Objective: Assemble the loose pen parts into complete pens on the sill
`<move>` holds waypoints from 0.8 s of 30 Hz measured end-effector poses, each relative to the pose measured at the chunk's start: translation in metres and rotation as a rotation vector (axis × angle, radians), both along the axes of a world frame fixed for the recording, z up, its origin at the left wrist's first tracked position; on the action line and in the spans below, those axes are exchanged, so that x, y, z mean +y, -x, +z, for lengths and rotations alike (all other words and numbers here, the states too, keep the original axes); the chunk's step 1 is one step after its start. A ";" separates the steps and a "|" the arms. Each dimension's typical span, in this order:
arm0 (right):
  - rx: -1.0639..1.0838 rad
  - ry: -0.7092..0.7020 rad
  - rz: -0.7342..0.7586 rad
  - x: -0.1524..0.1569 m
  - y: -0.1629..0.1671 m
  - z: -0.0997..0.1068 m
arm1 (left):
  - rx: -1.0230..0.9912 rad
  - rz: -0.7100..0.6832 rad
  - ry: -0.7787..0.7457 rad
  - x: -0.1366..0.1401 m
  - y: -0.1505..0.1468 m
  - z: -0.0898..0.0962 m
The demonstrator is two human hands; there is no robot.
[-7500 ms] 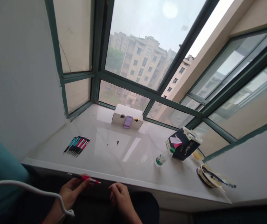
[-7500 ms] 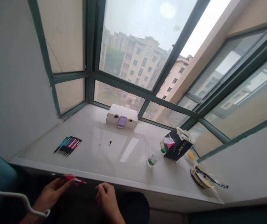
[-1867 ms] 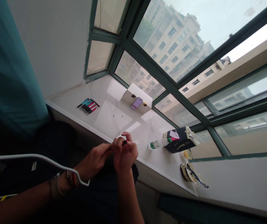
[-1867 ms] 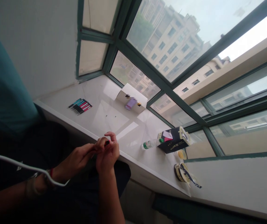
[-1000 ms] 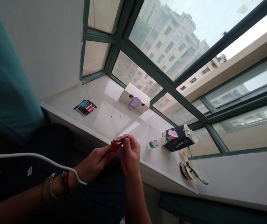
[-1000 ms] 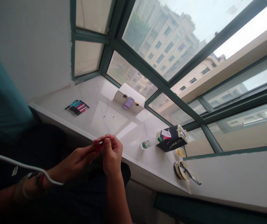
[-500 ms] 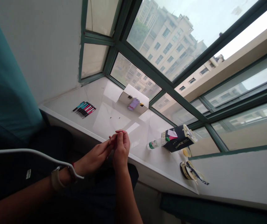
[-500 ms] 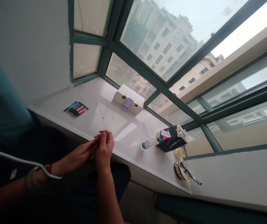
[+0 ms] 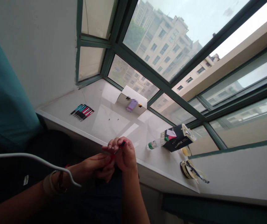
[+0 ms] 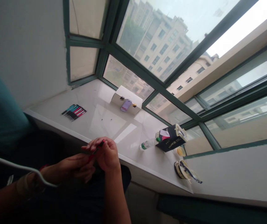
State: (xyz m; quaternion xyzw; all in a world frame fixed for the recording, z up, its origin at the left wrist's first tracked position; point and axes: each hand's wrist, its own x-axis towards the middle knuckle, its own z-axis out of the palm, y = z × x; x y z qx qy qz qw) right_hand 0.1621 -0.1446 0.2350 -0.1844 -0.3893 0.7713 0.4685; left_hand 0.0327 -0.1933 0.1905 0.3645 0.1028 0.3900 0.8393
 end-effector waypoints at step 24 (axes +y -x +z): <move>-0.247 0.075 -0.419 -0.012 0.002 -0.010 | 0.808 0.530 -0.299 -0.001 0.002 0.018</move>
